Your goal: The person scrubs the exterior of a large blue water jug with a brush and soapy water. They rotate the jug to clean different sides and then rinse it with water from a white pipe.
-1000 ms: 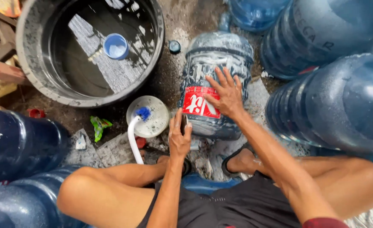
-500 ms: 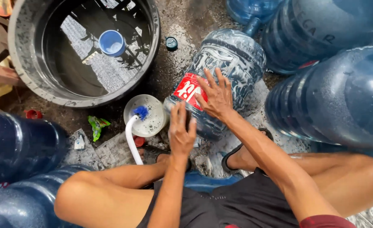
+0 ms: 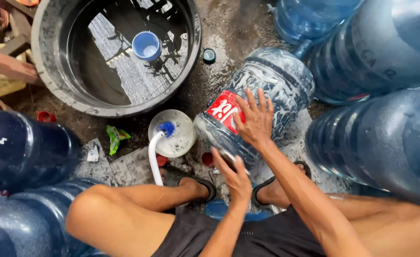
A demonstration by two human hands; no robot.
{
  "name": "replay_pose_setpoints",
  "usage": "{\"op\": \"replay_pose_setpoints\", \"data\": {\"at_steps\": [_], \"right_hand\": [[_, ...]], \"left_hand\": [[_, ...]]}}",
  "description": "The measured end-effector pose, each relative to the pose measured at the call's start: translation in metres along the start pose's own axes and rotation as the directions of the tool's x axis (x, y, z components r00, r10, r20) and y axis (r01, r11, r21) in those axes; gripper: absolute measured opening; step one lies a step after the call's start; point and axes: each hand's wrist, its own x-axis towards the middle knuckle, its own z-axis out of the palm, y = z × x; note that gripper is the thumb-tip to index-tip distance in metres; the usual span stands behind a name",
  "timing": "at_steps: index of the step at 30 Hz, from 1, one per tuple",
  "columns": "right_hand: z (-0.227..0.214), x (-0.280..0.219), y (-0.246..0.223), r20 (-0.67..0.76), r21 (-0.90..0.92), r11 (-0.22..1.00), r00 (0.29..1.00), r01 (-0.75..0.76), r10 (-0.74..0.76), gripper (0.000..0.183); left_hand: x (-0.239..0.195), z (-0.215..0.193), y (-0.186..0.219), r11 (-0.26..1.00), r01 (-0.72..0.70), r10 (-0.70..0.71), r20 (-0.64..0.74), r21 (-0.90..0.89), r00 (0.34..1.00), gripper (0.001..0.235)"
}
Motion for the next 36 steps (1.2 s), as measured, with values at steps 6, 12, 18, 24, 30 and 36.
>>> {"op": "replay_pose_setpoints", "data": {"at_steps": [6,12,18,24,30,36], "right_hand": [[-0.001,-0.029,0.005,0.018,-0.03,0.999,1.0,-0.02,0.021,0.049],[0.008,-0.01,0.002,-0.038,-0.05,0.999,0.999,-0.017,0.015,0.047],[0.015,-0.017,0.001,-0.044,-0.065,0.998,0.999,-0.023,0.021,0.048],[0.035,0.015,-0.012,-0.09,-0.075,0.994,0.993,-0.082,0.075,0.046],[0.03,0.022,-0.024,-0.029,-0.08,0.994,0.997,-0.074,0.072,0.047],[0.054,0.047,-0.02,-0.027,-0.08,0.992,0.995,-0.102,0.1,0.042]], "left_hand": [[0.06,-0.007,-0.058,0.968,0.211,-0.22,-0.052,-0.14,0.974,0.069],[0.01,-0.01,-0.005,0.974,0.186,-0.179,0.066,-0.13,0.982,0.069],[0.083,-0.014,-0.031,0.987,0.146,-0.143,0.051,-0.073,0.988,0.066],[-0.001,0.0,-0.019,0.978,-0.146,0.135,0.084,0.147,0.987,0.064],[0.099,-0.008,-0.01,0.925,-0.286,0.302,-0.025,0.25,0.953,0.058],[0.03,-0.001,-0.015,0.8,-0.437,0.454,0.06,0.412,0.889,0.051]]}}
